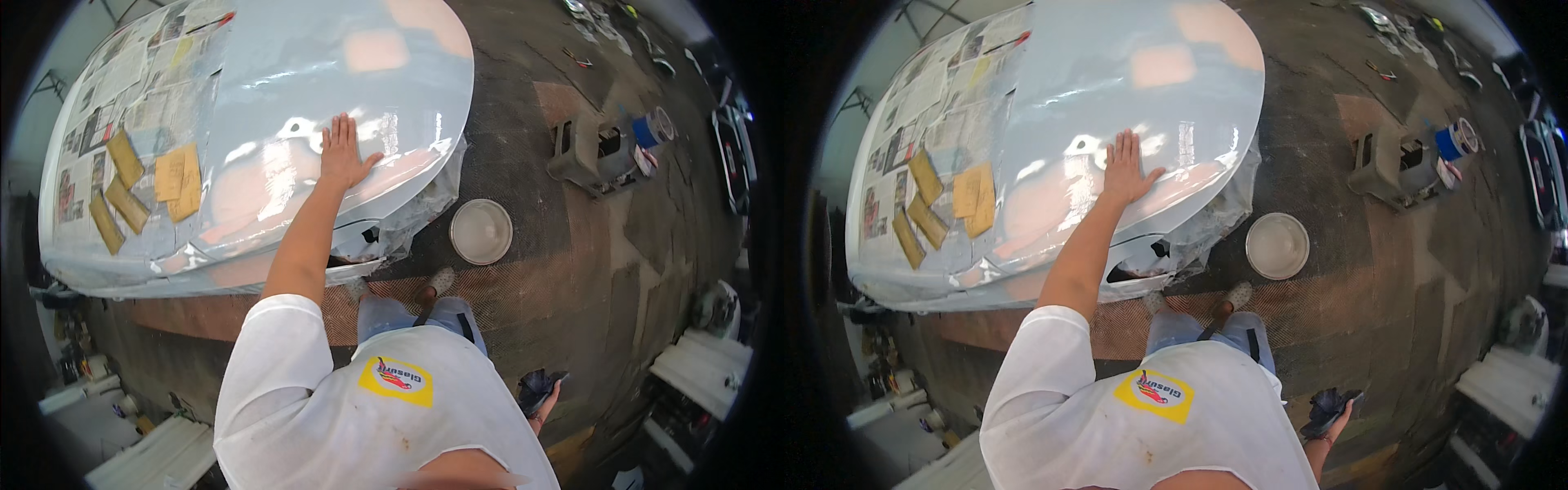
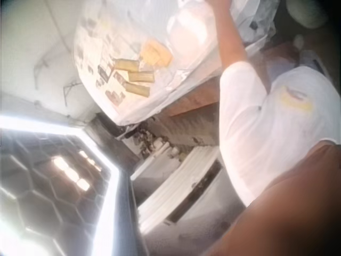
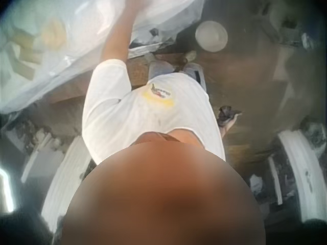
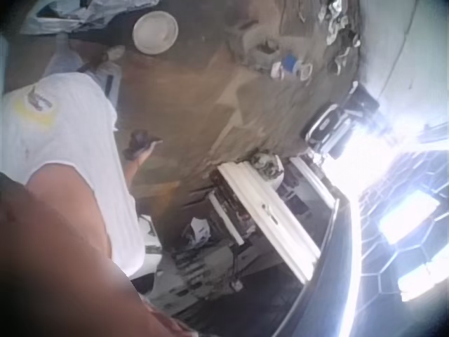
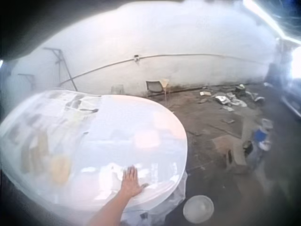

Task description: The person sands the surface of a large white car hood using a sanding block and a cloth. They repeatedly wipe the surface, dip the cloth in a bucket of water, and continue sanding different areas of the hood.

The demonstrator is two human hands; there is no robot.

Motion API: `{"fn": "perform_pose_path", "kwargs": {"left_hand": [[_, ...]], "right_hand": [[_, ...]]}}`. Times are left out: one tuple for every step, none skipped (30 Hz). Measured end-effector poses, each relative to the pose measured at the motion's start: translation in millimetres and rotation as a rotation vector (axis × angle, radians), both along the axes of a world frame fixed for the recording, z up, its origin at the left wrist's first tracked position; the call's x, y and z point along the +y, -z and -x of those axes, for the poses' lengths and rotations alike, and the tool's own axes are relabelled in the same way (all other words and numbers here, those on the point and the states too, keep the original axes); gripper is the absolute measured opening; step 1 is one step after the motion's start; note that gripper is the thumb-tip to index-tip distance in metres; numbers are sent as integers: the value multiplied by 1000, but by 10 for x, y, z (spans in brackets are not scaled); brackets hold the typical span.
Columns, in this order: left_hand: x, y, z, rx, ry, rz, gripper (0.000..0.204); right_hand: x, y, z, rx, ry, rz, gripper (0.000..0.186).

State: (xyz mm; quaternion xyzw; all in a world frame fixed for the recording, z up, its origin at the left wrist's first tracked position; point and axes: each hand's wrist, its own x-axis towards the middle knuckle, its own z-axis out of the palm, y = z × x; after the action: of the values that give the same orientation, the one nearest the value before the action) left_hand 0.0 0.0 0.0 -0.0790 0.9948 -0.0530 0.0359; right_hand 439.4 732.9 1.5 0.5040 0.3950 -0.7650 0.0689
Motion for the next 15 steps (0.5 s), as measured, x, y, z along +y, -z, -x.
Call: {"fn": "perform_pose_path", "kwargs": {"left_hand": [[-66, -17, -192, -15, 20, 2, 117], [-120, -39, -397, -31, 40, 3, 116], [120, -75, -179, 28, 36, -16, 115], [159, -71, -389, 11, 42, -24, 114], [199, -76, -593, -6, 49, -32, 113], [259, -110, -721, -26, 53, -32, 113], [295, -129, -829, -41, 51, -31, 113], [308, -154, -892, -56, 49, -29, 113], [339, -169, -957, -49, 44, -31, 113], [362, -193, -1000, -43, 40, -31, 113], [371, -210, -1044, -36, 37, -31, 113], [394, -204, -1135, -36, 37, -30, 112], [436, -180, -1187, -32, 41, -33, 112], [453, -157, -1191, -27, 46, -36, 112], [455, -157, -1162, -2, 42, -68, 112]], "right_hand": [[-30, -10, 60, -40, 26, -29, 67], [-48, -28, 135, -81, 52, -59, 65], [198, 41, 784, -33, 45, -75, 65], [205, -33, 950, -59, 45, -78, 64], [214, -81, 1062, -87, 46, -82, 64], [229, -107, 1118, -66, 30, -84, 65], [243, -86, 1227, -38, 8, -85, 65], [239, -56, 1334, -11, -13, -85, 66], [227, -44, 1439, -39, -24, -84, 67], [171, -17, 1542, -66, -32, -83, 68], [116, 21, 1608, -94, -40, -81, 68], [101, 59, 1604, -84, -74, -59, 69], [80, 85, 1601, -70, -105, -41, 70], [72, 101, 1618, -55, -135, -23, 70], [18, 106, 1645, -95, -139, -7, 71]]}}
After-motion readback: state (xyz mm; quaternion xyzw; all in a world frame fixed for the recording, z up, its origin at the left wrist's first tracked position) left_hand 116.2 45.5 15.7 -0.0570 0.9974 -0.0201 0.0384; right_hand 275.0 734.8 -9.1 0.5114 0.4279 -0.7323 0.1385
